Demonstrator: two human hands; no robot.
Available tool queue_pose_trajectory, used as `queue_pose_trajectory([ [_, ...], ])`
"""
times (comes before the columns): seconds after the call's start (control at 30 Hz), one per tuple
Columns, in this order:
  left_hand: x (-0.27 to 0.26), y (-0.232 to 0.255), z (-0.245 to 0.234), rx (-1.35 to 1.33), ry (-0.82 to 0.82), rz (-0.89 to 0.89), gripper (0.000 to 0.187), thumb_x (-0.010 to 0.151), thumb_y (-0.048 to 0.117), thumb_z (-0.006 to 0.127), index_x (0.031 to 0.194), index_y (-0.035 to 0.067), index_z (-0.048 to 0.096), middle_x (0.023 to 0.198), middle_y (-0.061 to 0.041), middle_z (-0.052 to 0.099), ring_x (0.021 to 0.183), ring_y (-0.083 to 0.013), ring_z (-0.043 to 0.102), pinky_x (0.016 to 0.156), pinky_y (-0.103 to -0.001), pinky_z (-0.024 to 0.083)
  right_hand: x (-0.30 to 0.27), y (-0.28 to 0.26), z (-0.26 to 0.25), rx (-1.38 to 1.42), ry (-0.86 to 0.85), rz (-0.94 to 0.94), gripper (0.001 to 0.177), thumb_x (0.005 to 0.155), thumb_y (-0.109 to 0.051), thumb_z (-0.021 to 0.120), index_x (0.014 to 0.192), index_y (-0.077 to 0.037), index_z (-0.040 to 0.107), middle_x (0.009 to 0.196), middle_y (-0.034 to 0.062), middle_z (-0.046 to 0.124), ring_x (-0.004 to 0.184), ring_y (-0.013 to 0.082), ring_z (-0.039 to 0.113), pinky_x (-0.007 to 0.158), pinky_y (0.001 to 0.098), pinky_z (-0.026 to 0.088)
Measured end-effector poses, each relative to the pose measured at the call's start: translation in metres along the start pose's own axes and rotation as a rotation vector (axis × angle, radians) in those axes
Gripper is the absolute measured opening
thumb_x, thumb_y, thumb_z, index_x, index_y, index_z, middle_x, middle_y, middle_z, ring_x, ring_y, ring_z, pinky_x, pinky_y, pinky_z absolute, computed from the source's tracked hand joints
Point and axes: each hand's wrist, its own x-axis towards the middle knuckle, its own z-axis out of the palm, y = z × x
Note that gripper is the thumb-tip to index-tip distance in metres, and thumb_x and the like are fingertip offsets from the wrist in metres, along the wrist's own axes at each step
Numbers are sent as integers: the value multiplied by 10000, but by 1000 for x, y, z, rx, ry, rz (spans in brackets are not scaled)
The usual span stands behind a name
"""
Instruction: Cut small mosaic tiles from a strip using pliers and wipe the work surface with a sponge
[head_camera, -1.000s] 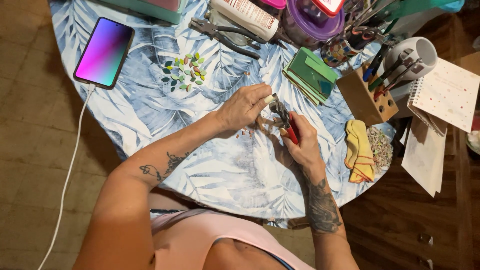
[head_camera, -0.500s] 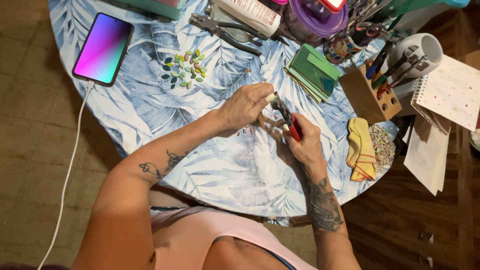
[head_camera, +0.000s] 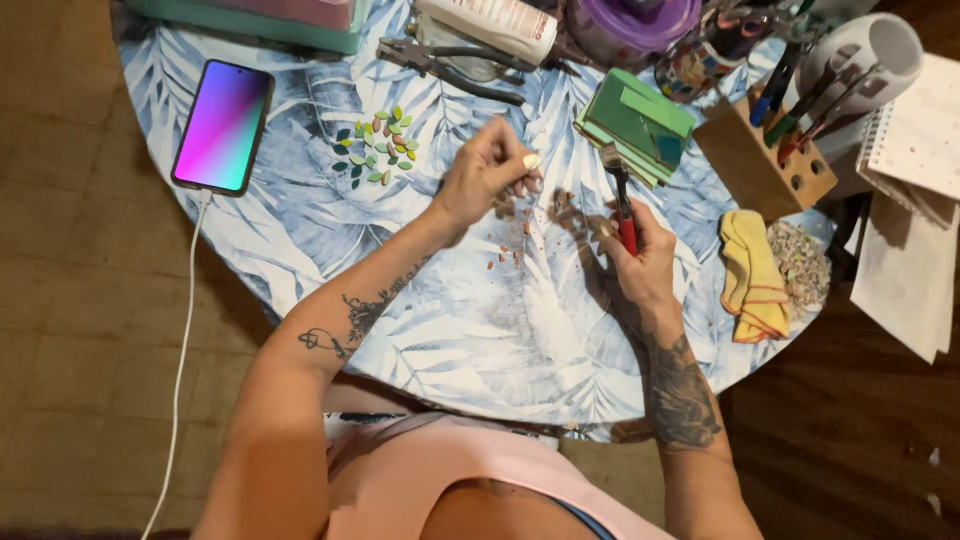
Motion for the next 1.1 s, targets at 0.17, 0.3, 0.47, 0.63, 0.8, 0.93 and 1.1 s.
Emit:
queue_pose_trajectory([
  [0.17,1,-20,-4,-225,87,-160,203,840,29,474,1040,2,500,832,-170,604,727,-198,647,590,-199,557,1,2,-1,42,7,13,299,721,-54,630,1016,-76,586,753,82,583,710,137,529,706,284,427],
  [0.3,4,-33,-5,-239,149,-219,192,852,16,420,997,-40,534,885,-199,602,790,-220,636,665,-244,555,3,13,-3,146,24,67,268,752,-60,614,1019,-71,584,791,56,571,747,120,491,750,292,422],
  [0.47,4,-42,-9,-303,106,-198,242,844,-9,408,1068,-59,482,1005,-262,559,926,-312,581,765,-345,518,2,20,-5,260,48,141,235,775,-70,597,1008,-49,582,713,51,554,633,100,507,652,244,433],
  [0.63,2,-39,-8,-283,57,-169,296,838,-26,364,1124,-74,427,1086,-261,519,1022,-338,522,845,-378,464,3,18,-7,312,44,175,248,776,-82,617,1021,-60,584,706,46,554,622,88,508,635,228,434],
  [0.8,1,-21,0,-166,107,-142,307,791,-83,397,1091,-74,462,1050,-248,536,1011,-334,526,822,-363,468,3,18,-7,248,38,185,248,758,-95,645,1000,-66,600,743,58,572,654,106,485,660,250,421],
  [0.93,-2,-24,6,-73,158,-181,283,793,-63,498,1074,-32,498,1012,-215,561,926,-292,593,749,-324,515,5,15,-8,203,-4,160,231,771,-111,644,994,-74,595,739,54,563,675,111,487,647,260,412],
  [1.1,-5,-50,9,-18,183,-113,211,774,-4,572,984,18,579,878,-183,616,779,-220,637,614,-236,535,0,15,-3,154,-5,155,233,810,-139,630,1028,-69,585,786,70,541,712,112,455,681,251,387],
])
